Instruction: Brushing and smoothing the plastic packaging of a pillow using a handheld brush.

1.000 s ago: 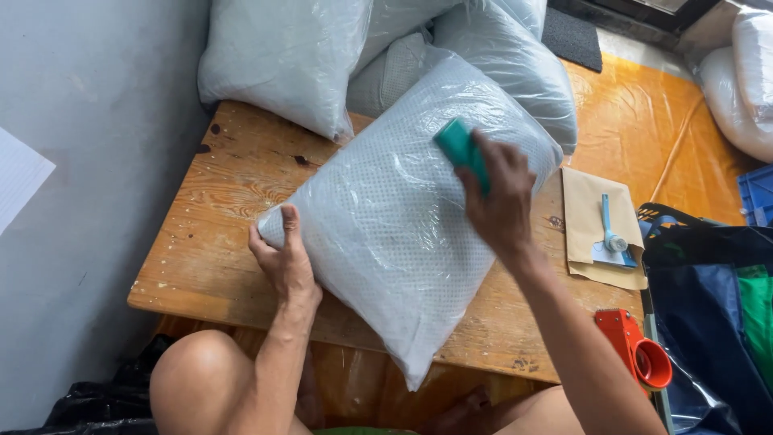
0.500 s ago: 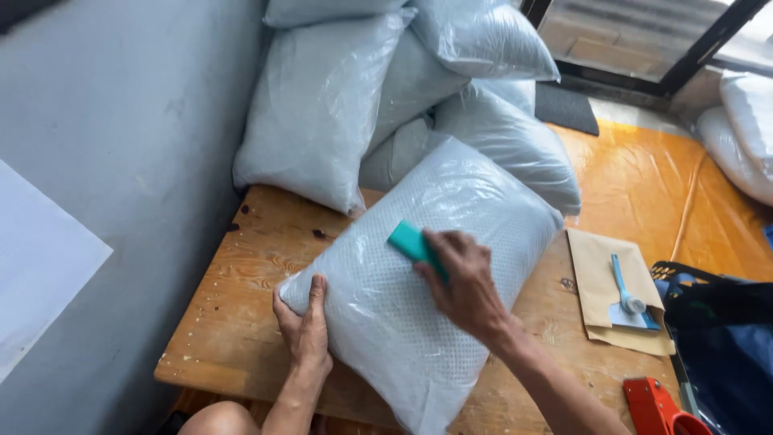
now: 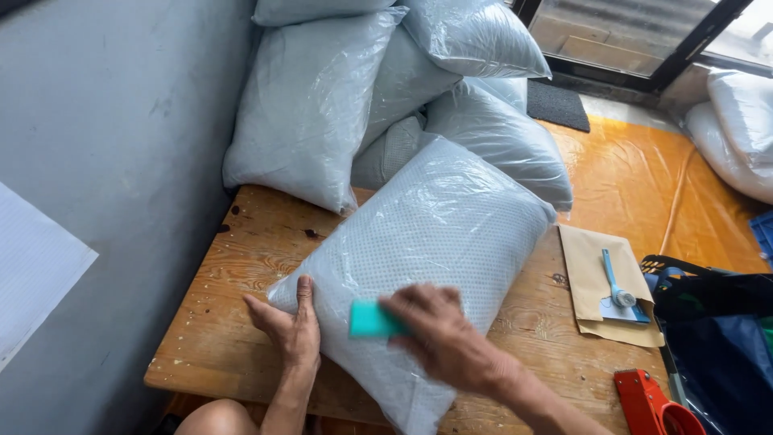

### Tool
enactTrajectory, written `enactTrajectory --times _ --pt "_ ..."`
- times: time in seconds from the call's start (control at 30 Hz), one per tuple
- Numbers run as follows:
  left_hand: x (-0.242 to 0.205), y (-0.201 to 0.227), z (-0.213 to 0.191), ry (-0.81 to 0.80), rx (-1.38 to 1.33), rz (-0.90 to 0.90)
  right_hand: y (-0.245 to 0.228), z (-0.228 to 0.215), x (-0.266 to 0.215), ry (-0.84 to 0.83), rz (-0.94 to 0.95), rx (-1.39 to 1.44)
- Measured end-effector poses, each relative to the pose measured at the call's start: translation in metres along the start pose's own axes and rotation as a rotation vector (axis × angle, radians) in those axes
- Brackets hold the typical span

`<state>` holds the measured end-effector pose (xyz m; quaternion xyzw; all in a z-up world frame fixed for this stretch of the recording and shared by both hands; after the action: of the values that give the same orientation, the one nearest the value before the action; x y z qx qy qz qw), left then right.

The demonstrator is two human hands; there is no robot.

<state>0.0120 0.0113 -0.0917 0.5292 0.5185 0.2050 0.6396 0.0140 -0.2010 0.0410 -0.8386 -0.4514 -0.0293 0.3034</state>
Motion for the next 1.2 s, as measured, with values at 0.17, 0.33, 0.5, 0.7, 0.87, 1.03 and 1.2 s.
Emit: enactTrajectory --times 0.17,0.33,0.5,0.7,0.87,1.03,1.2 --pt "-0.046 0.061 0.030 -0.214 0.278 1.179 0.180 -0.059 -0.017 0.638 0.620 -0.388" --pt "-0.059 0.068 0.069 -0.618 0.620 1.161 0.049 -0.001 -0.043 0.582 0.135 -0.326" --pt "-0.050 0.059 0.070 -0.744 0.763 1.016 0.007 0.048 -0.097 0.265 -0.173 -0.096" --pt "-0.043 0.053 0.071 -0.686 0.768 1.075 0.167 -0.037 -0.090 0.915 0.301 -0.193" --pt "-0.041 0.056 0.075 -0.696 0.814 0.975 0.064 0.004 -0.086 0.802 0.061 -0.186" --pt "-0.041 0.054 0.075 -0.722 0.806 0.971 -0.010 0.046 -0.123 0.543 -0.246 -0.174" --pt "-0.039 0.054 0.076 -0.717 0.794 0.941 0.106 -0.014 -0.106 0.956 0.016 -0.051"
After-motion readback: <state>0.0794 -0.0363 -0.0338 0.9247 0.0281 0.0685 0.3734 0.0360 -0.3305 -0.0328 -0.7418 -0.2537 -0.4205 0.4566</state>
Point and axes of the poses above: each hand's wrist, its own x-axis towards the middle knuckle, its own z-axis out of the palm, y = z × x, the point moved 4 cm from there along x, towards the middle knuckle, and after that the axes turned 14 degrees about y, right-handed, at the moved point
